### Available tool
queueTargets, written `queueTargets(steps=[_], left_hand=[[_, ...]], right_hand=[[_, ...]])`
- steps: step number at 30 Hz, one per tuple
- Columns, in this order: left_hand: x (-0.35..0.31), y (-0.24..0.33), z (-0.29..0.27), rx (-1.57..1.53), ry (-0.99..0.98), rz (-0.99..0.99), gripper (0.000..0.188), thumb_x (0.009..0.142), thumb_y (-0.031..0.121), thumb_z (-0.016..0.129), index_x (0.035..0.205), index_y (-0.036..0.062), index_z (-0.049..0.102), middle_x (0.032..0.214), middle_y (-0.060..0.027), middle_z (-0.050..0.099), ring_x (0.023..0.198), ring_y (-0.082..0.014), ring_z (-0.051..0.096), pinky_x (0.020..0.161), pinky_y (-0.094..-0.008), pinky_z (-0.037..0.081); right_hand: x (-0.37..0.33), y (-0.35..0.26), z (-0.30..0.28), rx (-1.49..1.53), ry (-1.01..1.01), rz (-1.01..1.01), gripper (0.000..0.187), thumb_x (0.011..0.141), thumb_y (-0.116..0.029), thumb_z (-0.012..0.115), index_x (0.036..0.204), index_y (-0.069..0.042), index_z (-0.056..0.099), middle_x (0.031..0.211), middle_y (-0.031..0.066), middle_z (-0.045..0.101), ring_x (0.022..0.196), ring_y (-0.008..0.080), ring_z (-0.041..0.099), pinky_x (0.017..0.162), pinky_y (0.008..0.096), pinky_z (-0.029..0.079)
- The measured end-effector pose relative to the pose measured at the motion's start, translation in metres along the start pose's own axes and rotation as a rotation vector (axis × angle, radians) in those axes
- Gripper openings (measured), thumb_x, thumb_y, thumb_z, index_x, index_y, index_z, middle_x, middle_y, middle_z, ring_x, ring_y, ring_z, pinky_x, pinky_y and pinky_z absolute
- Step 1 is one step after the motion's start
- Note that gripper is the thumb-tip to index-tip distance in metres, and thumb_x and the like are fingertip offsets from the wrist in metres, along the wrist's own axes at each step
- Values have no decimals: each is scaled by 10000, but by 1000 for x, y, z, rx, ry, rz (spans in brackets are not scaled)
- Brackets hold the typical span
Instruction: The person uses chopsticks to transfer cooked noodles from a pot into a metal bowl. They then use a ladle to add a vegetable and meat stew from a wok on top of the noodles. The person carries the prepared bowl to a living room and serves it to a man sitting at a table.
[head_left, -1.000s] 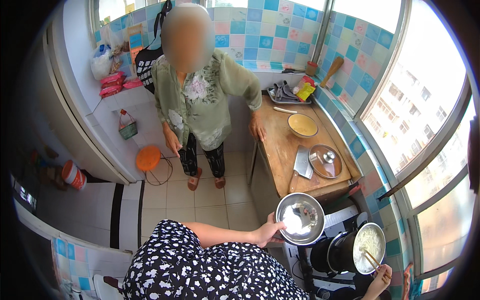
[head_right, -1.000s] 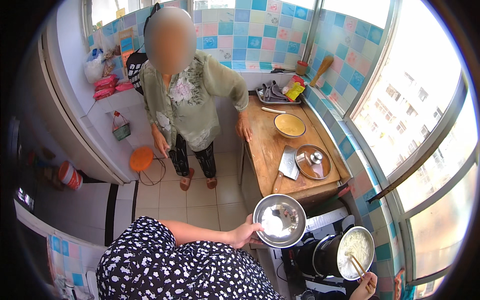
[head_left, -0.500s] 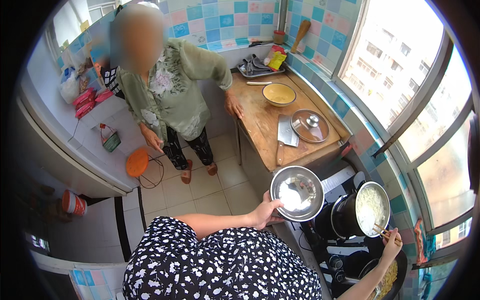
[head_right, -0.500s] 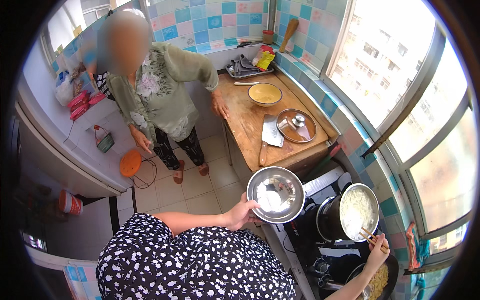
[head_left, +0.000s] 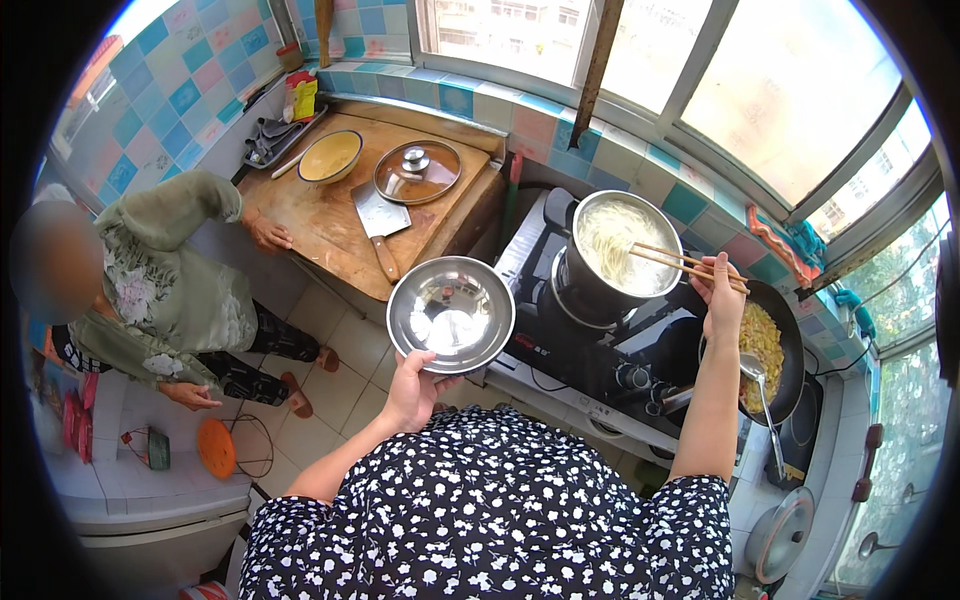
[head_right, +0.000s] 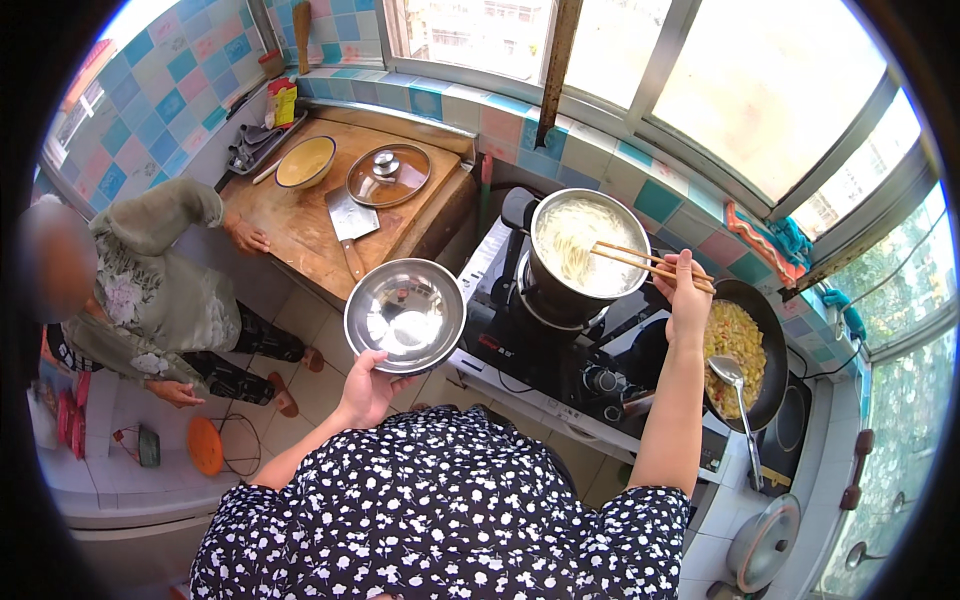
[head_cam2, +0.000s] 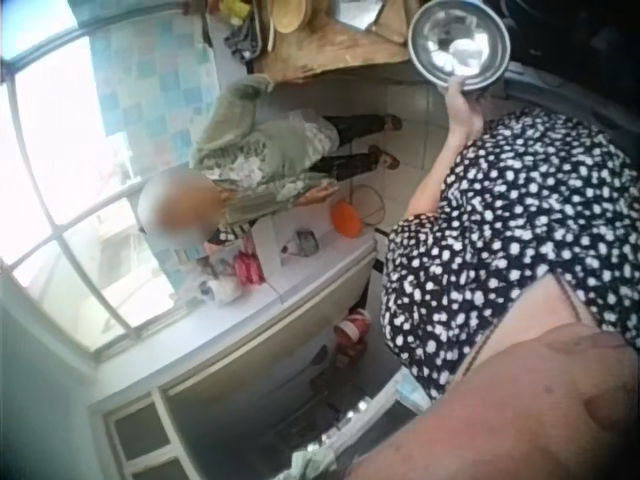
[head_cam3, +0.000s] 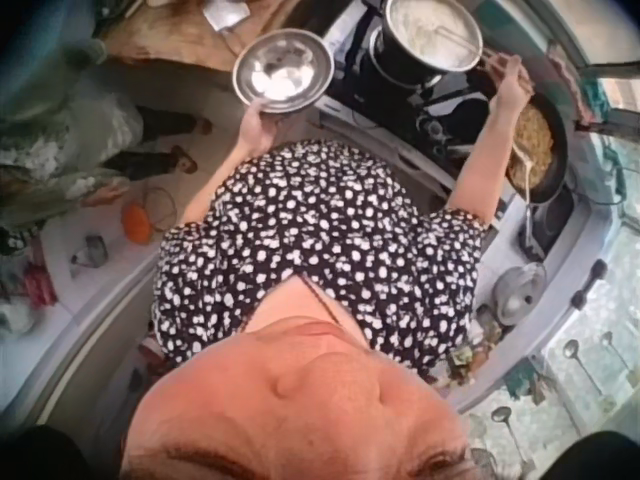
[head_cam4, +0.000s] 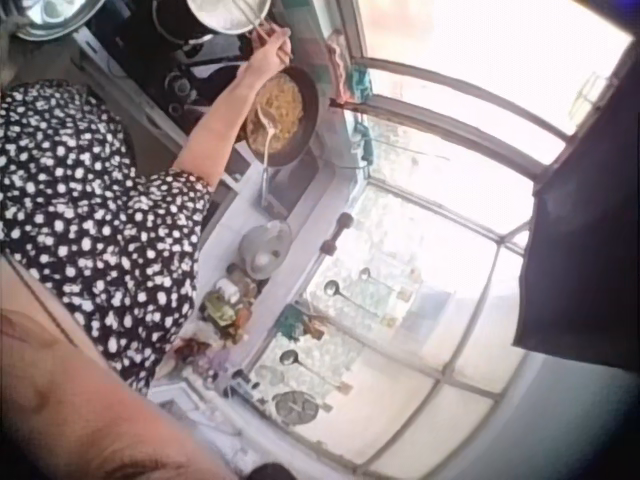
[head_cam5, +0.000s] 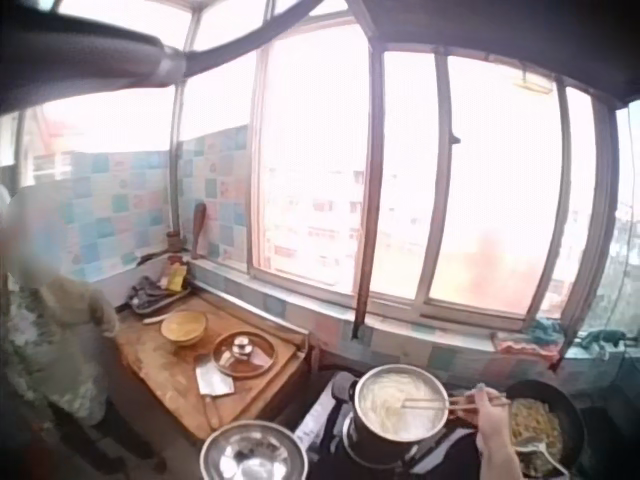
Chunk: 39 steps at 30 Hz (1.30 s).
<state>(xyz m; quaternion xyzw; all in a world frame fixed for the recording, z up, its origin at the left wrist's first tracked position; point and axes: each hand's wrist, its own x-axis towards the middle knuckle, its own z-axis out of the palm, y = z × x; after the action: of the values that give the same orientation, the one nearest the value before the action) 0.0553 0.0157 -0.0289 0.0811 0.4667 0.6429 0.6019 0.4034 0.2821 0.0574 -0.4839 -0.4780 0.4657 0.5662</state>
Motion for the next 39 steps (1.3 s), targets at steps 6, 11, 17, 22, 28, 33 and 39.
queueTargets(steps=[6, 11, 17, 22, 28, 33, 39], left_hand=[[-3, 3, 2, -2, -22, -14, 456, 858, 240, 446, 1265, 39, 401, 1194, -92, 555, 1049, -191, 543, 873, -355, 458], [-4, 4, 1, -3, -26, -27, 455, 856, 240, 448, 1263, 41, 403, 1194, -96, 555, 1051, -192, 542, 869, -357, 461], [-2, 2, -3, 0, -17, -23, 447, 861, 241, 444, 1261, 46, 406, 1186, -95, 558, 1053, -191, 540, 863, -356, 462], [-1, 0, -4, 1, -26, -26, 443, 865, 243, 439, 1261, 46, 408, 1187, -94, 557, 1057, -193, 540, 864, -354, 461], [-1, 0, -7, 14, -29, -20, 455, 864, 253, 439, 1266, 42, 407, 1195, -93, 554, 1066, -195, 539, 873, -352, 455], [0, 0, -7, 12, -33, -32, 459, 863, 259, 441, 1267, 44, 408, 1198, -91, 552, 1069, -193, 537, 879, -353, 451], [-1, 3, -4, -5, -36, -37, 457, 861, 252, 444, 1268, 46, 406, 1200, -93, 550, 1070, -193, 538, 875, -354, 453]], right_hand=[[-16, -30, -6, -159, 48, -138, 306, 932, -316, 541, 870, -27, 621, 772, 38, 604, 677, 105, 604, 602, 227, 529], [-25, -35, -11, -215, 50, -181, 302, 930, -317, 544, 887, -26, 614, 754, 18, 565, 630, 89, 587, 549, 203, 512], [-19, -21, -12, -377, 43, -93, 246, 929, -254, 543, 950, -18, 608, 778, 27, 562, 610, 103, 592, 531, 201, 511], [9, 18, -7, -433, 51, -124, 303, 912, -281, 566, 921, 15, 631, 818, 73, 618, 647, 123, 604, 567, 243, 535], [40, 38, 15, -337, 66, -108, 339, 919, -287, 556, 866, 40, 631, 756, 88, 637, 656, 132, 621, 570, 243, 534], [48, 49, 26, -126, 91, -24, 310, 938, -267, 522, 832, 8, 616, 768, 90, 636, 661, 146, 623, 586, 249, 539], [23, 49, 17, 51, 118, 138, 314, 946, -286, 504, 869, 1, 606, 801, 93, 633, 696, 160, 627, 620, 253, 547]])
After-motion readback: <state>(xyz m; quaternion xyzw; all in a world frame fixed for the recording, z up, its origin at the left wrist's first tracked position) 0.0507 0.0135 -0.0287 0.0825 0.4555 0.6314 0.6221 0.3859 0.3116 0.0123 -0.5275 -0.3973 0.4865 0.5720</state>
